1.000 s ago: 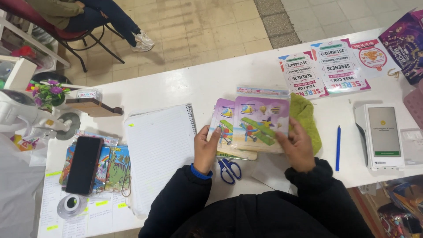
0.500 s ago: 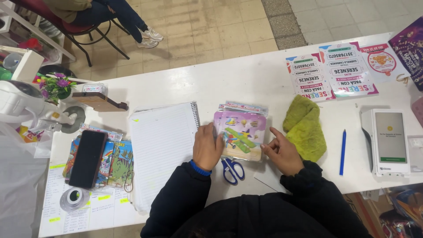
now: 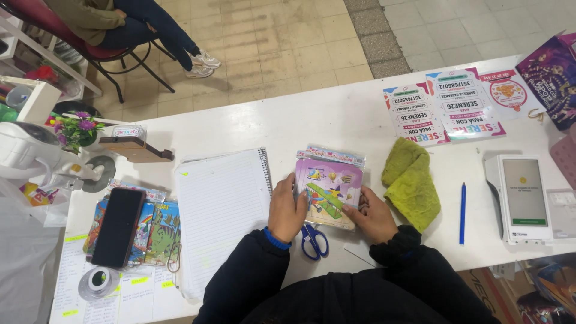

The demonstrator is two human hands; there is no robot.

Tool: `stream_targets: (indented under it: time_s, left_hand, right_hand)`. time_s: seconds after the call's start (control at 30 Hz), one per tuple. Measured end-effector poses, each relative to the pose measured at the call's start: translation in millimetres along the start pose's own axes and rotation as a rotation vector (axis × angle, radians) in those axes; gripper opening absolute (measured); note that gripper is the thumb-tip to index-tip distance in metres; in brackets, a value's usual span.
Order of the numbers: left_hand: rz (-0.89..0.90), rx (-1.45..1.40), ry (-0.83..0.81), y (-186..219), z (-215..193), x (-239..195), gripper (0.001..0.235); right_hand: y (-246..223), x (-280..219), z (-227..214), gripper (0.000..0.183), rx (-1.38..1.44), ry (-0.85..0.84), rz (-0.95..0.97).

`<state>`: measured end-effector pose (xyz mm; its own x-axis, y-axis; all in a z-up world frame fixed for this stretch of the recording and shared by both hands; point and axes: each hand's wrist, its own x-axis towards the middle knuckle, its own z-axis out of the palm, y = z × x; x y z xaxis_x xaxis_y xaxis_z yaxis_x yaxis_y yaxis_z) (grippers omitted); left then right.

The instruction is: Cleaning and inspecting small packaged puzzles at a counter.

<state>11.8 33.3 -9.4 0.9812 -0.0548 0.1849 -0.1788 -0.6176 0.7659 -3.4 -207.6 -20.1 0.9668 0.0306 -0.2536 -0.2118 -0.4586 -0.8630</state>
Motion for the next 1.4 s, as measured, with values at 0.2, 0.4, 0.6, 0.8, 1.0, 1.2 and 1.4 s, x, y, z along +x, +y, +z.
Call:
stream_targets:
  time_s: [0.2,0.4,0.6,0.8,1.0,1.2,1.4]
  left_hand:
    - [-0.243,-0.334,0.007,10.0,-5.4,5.9,0.051]
    - [-0.16,-0.691,-0.065,-18.6,22.1,3.1,0.038]
    - [-0.399,-0.997,-0.053,4.1,-0.5,9.6,0.032]
    - [-0.408,-0.978,0.043,14.0,-9.4,7.3,0.038]
    - [-0.272,-0.968,0.055,-0.8,-2.5,6.9,0.024]
    - [-0.35,-0.934,0.217,-37.2,12.2,8.4,0.027]
    - [-0.306,-1.385,0.668,0.7,-32.0,13.8,0.028]
  right_hand:
    - [3.5,-0.8,-7.6,0.067,0.279,0.002,0.096]
    - [16.6,4.4,-14.3,0.069,0.351,0.025,-0.045]
    - [42.9,14.5,-18.2,0.069,0.348,-0.077,0.016]
    - [12.1,1.0,-21.2,0.043,0.483,-0.016,0.016]
    - [42.1,13.2,-22.6,0.025,0.347,-0.012,-0.075]
    - [66.5,22.3,-36.2,0.02,0.371,0.056,-0.127]
    - [71.6,27.0,-44.9,0.024,0.573,0.144,0.026]
